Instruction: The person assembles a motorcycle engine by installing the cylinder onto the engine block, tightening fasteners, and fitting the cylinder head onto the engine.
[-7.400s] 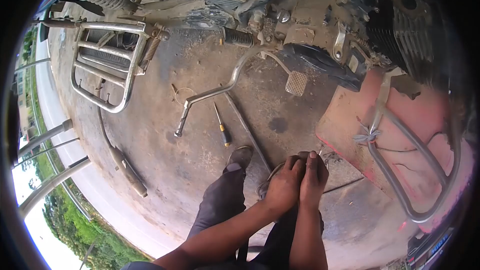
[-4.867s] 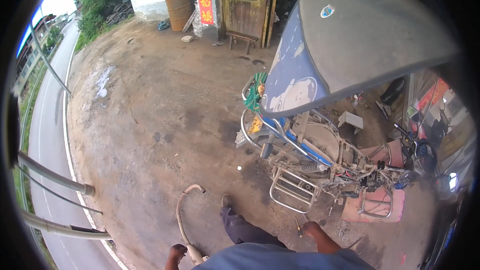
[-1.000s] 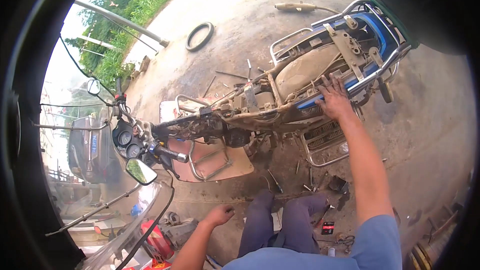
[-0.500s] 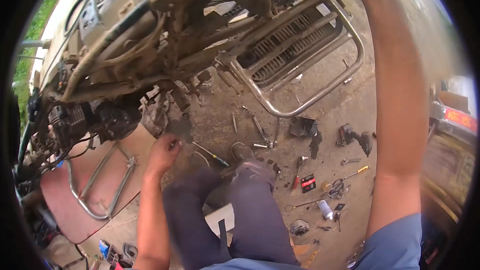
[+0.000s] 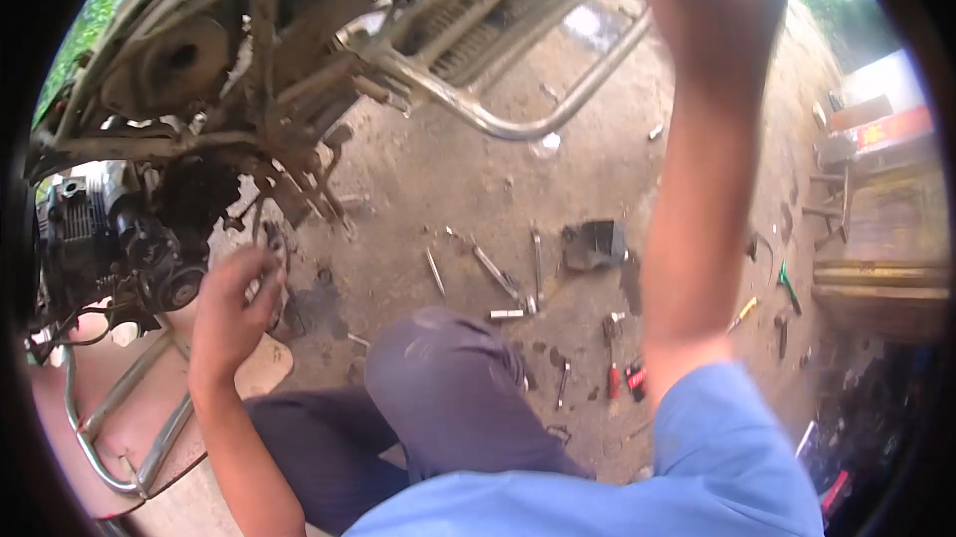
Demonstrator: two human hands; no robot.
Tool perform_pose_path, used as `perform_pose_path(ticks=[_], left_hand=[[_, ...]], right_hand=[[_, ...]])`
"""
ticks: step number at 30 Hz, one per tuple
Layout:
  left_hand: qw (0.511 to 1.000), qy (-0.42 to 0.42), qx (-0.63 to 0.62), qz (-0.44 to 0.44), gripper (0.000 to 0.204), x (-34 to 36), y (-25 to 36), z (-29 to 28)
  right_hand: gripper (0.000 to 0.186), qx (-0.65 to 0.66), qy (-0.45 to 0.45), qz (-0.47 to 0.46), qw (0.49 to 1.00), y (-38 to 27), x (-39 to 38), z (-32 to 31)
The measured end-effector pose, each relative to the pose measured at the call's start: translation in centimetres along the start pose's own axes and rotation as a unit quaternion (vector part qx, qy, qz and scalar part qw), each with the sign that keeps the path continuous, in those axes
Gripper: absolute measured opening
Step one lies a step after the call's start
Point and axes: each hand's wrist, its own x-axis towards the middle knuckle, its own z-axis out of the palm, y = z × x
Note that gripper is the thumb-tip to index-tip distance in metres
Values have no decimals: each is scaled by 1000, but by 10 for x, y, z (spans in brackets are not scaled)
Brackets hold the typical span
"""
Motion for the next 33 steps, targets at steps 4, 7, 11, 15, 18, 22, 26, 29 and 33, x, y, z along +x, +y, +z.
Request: perform_pose_path(ticks=[4, 7, 11, 15, 18, 22, 26, 29, 33], left_hand=[[994, -28, 58, -83, 11, -44, -5, -15], [992, 2, 77, -102, 16, -69, -14, -27], [991, -36, 97, -87, 18, -90, -23, -24], [984, -83, 130, -86, 19, -101, -48, -19], [985, -69, 120, -99, 19, -107, -63, -14], [982, -84, 133, -103, 20, -117, -66, -14], [987, -92, 100, -88, 18, -117, -67, -17], [985, -103, 115, -71, 23, -89, -72, -12], [998, 22, 32, -58, 32, -99, -39, -15]], right_hand=[[24, -72, -292, 530, 793, 3, -255, 36], [34, -182, -436, 427, 771, 41, -441, 104], [45, -290, -503, 334, 742, 102, -537, 122], [17, -247, -571, 315, 717, 128, -529, 123], [20, -247, -590, 274, 718, 129, -538, 117], [23, -216, -585, 269, 734, 136, -540, 135], [21, -198, -414, 391, 798, 150, -540, 125], [17, 56, -185, 630, 752, 153, -490, 127], [15, 252, -183, 588, 746, -23, -292, 166]])
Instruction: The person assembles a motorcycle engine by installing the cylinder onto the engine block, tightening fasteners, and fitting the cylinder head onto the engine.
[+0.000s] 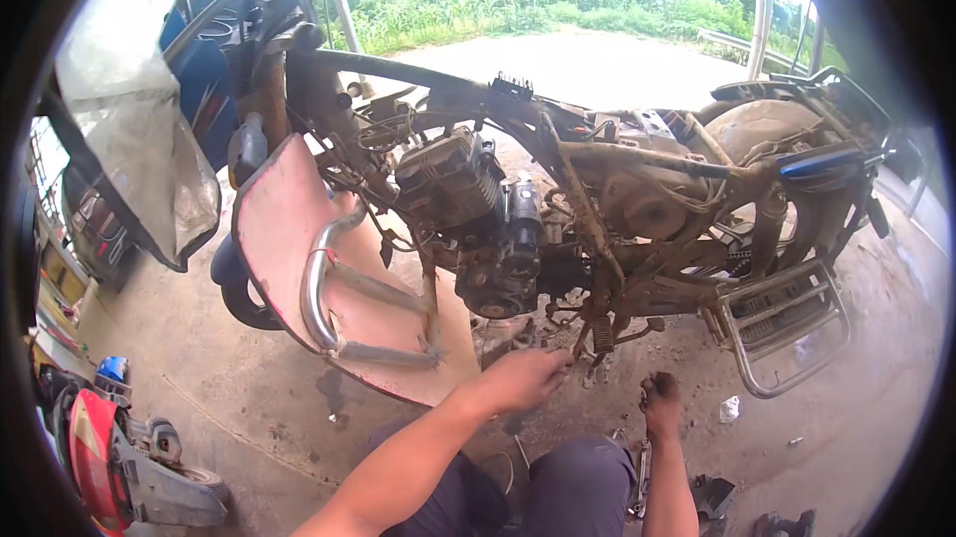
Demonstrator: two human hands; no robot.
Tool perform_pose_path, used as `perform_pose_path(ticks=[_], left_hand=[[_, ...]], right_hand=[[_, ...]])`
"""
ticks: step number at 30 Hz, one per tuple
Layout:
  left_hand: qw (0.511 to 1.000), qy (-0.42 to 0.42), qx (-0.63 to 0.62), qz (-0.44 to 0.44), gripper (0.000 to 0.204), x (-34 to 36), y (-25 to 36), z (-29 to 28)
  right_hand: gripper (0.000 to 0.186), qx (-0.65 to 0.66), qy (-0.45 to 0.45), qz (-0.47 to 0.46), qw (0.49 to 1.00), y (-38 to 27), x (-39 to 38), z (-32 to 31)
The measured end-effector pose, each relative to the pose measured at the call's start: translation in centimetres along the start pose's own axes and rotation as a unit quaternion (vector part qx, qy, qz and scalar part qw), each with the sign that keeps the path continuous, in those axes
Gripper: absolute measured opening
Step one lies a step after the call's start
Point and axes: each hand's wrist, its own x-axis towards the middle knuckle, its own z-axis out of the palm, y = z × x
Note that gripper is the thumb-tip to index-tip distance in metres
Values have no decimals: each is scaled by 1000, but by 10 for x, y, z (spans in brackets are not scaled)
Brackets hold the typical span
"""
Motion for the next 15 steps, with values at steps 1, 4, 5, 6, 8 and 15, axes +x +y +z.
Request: perform_pose_path(ticks=[1, 4, 5, 6, 8, 15], left_hand=[[995, 57, -80, 17, 35, 0, 14, -2], [963, 138, -221, 74, 39, -1, 52, -21], [913, 195, -339, 116, 38, -2, 60, -23], [844, 242, -451, 161, 38, -4, 68, -26], [795, 349, -484, 111, 28, -15, 78, -37], [708, 367, -597, 84, 12, -51, 43, -78]], right_hand=[[13, -8, -22, -30, 999, -46, -10, 21], [12, -40, -120, -131, 983, -167, -48, 95], [9, -59, -127, -212, 967, -188, -56, 120], [7, -78, -129, -291, 945, -204, -60, 140], [8, -93, -135, -291, 942, -233, -69, 172], [11, -21, -121, -297, 947, -261, -115, 255]])
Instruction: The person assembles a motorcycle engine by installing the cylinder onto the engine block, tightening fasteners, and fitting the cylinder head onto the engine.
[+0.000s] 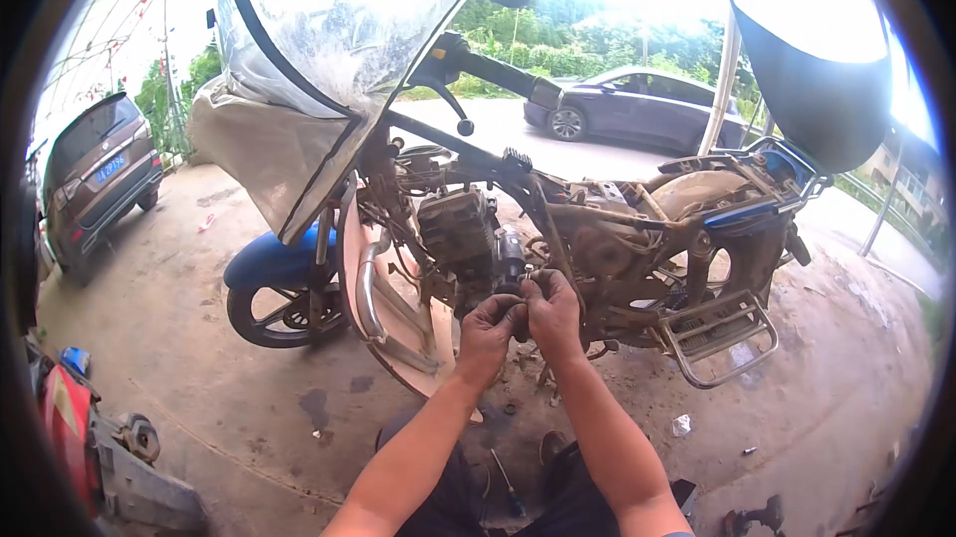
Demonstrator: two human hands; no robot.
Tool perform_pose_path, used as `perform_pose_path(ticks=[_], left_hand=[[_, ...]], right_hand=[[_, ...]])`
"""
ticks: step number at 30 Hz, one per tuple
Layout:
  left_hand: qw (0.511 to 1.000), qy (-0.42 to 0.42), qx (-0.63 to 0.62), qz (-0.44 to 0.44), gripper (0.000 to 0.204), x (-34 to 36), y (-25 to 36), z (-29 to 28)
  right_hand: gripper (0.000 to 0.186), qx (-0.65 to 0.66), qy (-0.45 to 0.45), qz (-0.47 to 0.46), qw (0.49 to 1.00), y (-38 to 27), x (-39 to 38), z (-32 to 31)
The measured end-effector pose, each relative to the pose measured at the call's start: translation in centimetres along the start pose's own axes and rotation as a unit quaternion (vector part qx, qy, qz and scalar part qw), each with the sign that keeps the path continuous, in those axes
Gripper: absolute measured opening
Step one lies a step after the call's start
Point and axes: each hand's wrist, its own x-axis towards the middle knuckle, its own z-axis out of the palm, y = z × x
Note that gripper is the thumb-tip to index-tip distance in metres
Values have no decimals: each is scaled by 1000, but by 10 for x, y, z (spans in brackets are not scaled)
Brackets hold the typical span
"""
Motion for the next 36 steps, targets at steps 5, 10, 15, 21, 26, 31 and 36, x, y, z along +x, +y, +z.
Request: perform_pose_path(ticks=[5, 10, 15, 21, 26, 31, 36], left_hand=[[992, 126, 10, 16, 15, 68, 20, -37], [934, 295, 199, 42, 15, 164, -8, -159], [902, 319, 286, 58, 18, 223, -15, -171], [724, 237, 645, 60, 18, 230, 10, -193], [697, 180, 692, 60, 20, 231, 14, -193], [670, 158, 721, 84, 23, 231, 12, -189], [656, 114, 741, 88, 24, 238, 23, -182]], right_hand=[[17, 166, -15, 99, 981, 25, 30, -22], [40, 252, -62, 104, 960, 45, 29, -29], [27, 259, -50, 74, 962, 26, 54, -44], [27, 257, -55, 108, 959, 35, 71, -37], [27, 253, -52, 135, 957, 32, 73, -35], [27, 224, -54, 129, 964, 30, 70, -35], [26, 201, -42, 113, 972, 38, 68, -35]])
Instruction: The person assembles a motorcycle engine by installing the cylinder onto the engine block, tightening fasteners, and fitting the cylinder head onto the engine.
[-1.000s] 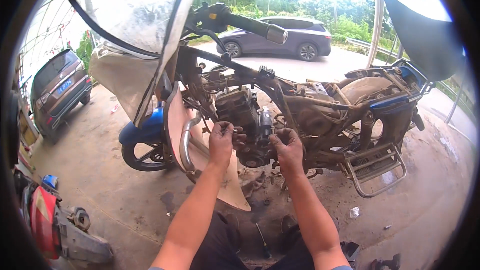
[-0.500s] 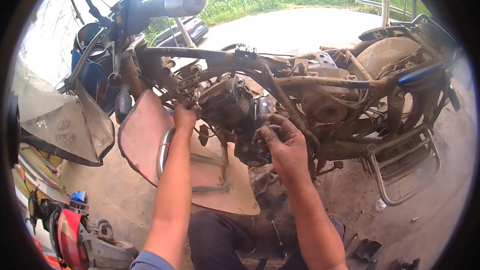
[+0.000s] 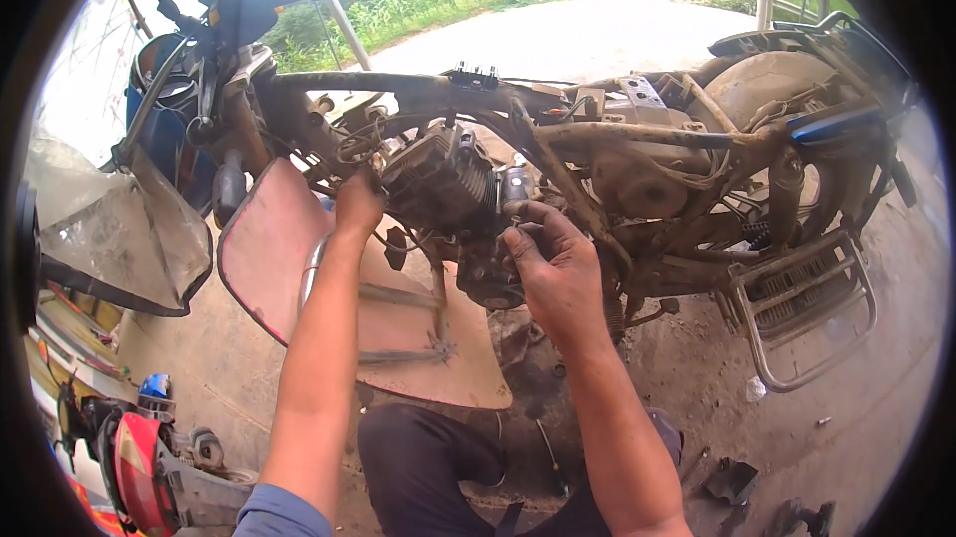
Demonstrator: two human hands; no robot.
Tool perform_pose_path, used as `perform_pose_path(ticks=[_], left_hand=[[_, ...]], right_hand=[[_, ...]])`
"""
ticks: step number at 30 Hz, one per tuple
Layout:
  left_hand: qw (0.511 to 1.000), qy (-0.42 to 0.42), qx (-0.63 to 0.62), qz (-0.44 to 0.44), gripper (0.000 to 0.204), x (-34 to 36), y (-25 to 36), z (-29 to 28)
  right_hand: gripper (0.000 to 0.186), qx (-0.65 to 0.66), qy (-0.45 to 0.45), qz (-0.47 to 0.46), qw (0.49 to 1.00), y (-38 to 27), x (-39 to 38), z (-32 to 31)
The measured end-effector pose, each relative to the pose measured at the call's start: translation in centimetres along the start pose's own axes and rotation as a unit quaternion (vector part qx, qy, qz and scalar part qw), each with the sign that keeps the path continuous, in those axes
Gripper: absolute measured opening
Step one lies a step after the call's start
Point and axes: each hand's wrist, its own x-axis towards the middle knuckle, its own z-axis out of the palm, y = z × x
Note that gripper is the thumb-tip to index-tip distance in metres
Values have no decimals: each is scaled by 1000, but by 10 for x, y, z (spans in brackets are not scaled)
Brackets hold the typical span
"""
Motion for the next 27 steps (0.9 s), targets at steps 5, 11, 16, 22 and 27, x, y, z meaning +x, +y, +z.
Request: perform_pose_path(ticks=[5, 11, 16, 22, 27], left_hand=[[999, -40, 5, 18, 21, -3, 6, -1], [987, 66, -113, -88, 16, -4, -27, 16], [972, 123, -166, -113, 23, -16, -9, 23], [966, 157, -103, -175, 29, -24, -8, 35], [950, 206, -188, -143, 26, -34, -17, 53]], right_hand=[[26, -16, 6, 1, 1000, 0, 1, -2], [26, -8, -7, -19, 1000, 6, 3, 3], [27, -17, 5, 9, 1000, 8, 5, -4], [26, -79, 2, -2, 997, 16, 1, -1], [22, -109, 0, 2, 994, 36, -1, -1]])
